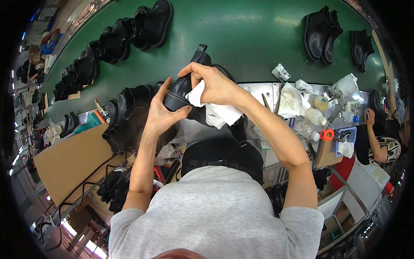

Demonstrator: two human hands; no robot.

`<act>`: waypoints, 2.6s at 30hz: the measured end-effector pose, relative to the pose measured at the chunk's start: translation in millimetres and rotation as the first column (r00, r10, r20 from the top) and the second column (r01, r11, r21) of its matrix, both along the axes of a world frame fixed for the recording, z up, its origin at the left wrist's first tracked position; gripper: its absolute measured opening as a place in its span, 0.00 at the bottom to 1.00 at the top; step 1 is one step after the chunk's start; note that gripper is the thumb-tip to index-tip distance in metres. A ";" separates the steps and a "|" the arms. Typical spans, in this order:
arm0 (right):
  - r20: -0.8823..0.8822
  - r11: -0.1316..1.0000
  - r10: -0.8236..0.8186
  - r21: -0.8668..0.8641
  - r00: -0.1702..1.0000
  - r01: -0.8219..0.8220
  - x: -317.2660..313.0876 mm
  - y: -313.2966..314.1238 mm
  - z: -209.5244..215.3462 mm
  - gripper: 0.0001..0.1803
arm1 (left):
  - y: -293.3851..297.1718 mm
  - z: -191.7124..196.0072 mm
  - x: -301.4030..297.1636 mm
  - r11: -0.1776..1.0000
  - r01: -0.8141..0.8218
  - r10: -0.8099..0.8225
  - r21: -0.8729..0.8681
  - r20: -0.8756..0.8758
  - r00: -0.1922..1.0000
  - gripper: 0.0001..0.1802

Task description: Wiping and inspecting black boots with a cloth at a manufacturing station.

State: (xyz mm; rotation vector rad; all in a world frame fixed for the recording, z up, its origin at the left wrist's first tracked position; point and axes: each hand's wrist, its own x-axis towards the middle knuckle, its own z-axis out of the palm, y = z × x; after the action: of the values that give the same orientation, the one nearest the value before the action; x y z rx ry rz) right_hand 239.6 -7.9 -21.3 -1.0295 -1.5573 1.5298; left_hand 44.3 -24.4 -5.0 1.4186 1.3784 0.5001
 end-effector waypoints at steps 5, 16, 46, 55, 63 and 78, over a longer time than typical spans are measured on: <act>0.050 0.998 -0.031 -0.061 0.998 0.035 -4.6 3.1 2.7 0.26 | 4.4 0.7 -0.7 0.999 0.001 -0.002 -0.032 -0.021 1.000 0.55; 0.094 1.000 -0.007 -0.028 0.996 0.010 -3.0 10.5 -0.3 0.25 | 16.8 -8.4 -7.8 0.998 0.033 -0.033 -0.055 -0.011 0.999 0.55; 0.396 0.960 0.031 0.245 0.918 -0.138 -6.5 36.4 -14.7 0.27 | 87.6 -25.8 -25.0 0.782 0.435 -0.315 -0.446 0.320 0.894 0.53; 0.433 0.953 0.182 0.144 0.883 -0.267 -1.5 47.3 3.0 0.21 | 75.0 -10.5 -19.9 0.778 0.451 -0.341 -0.438 0.309 0.888 0.54; 0.344 0.974 0.227 -0.088 0.911 -0.209 7.0 43.6 20.3 0.20 | 65.9 1.7 -10.9 0.808 0.437 -0.359 -0.395 0.259 0.897 0.64; 0.038 0.992 -0.121 -0.020 0.992 0.122 -8.0 -25.1 18.9 0.25 | 11.3 38.7 -3.3 0.951 0.247 -0.257 -0.184 -0.031 0.966 0.61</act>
State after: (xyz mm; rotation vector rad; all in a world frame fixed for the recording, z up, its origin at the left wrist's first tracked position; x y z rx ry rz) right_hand 231.6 -33.0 -2.3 -1.1496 -1.4770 1.4559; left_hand 41.0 -13.0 33.7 1.4425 1.2285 0.1674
